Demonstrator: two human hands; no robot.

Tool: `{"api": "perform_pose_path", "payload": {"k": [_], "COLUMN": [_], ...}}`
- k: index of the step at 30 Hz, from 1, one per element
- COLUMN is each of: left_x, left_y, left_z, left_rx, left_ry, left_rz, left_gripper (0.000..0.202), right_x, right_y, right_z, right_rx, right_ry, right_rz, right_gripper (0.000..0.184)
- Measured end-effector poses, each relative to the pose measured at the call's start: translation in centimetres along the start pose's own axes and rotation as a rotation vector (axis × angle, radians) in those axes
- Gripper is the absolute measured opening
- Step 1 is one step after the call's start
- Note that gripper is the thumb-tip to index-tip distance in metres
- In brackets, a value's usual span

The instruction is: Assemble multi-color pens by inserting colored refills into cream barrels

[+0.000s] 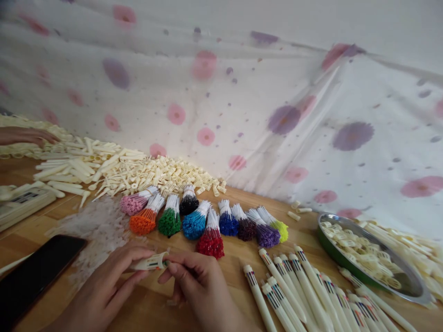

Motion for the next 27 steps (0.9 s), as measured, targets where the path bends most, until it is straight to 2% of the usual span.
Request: {"api": "perform_pose_path", "payload": {"k": [3, 5, 10, 13, 19, 22, 27], "left_x": [0.0, 0.0, -0.1, -0.2, 0.1, 0.1, 0.2], "left_y": [0.0, 0.0, 0.2, 0.3, 0.8, 0.9, 1.1], "left_z": [0.0, 0.0, 0.4, 0.6, 0.8, 0.8, 0.5], "left_rx": [-0.013, -0.042, -0.094, -0.132, -0.249, -0.291, -0.222], "left_ry": [0.01, 0.007, -0.028, -0.06, -0.13, -0.14, -0.076], "left_rz": [-0.012, -0.037, -0.06, -0.087, -0.16, -0.187, -0.097], "left_gripper": [0.028, 0.027, 0.027, 0.028, 0.021, 0.02, 0.027], "right_x": [0.1, 0.0, -0.4, -0.5, -0.3, -0.3, -0.3], "right_y": [0.3, 0.2, -1.6, -2.0, -1.7, -1.7, -0.9], "right_z": [0.0, -0.3, -1.0, -1.2, -1.1, -0.9, -0.7], "right_rx": [0.012, -0.031, -0.331, -0.397, -0.322, -0.31, -0.342], "right_ry": [-0.018, -0.006, 0.04, 0.057, 0.133, 0.127, 0.118], "right_rz": [0.049, 0.029, -0.238, -0.329, -0.33, -0.343, -0.299], "right_gripper": [0.039, 0.038, 0.025, 0.019, 0.028, 0.031, 0.038]}}
Point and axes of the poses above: each hand's wrist, its own x-axis towards the middle knuckle, its own z-axis out of the palm, y = z × x, the point moved 5 cm from there along x, towards the middle knuckle, and after that the axes turned 5 degrees about y, right-handed, at the moved point
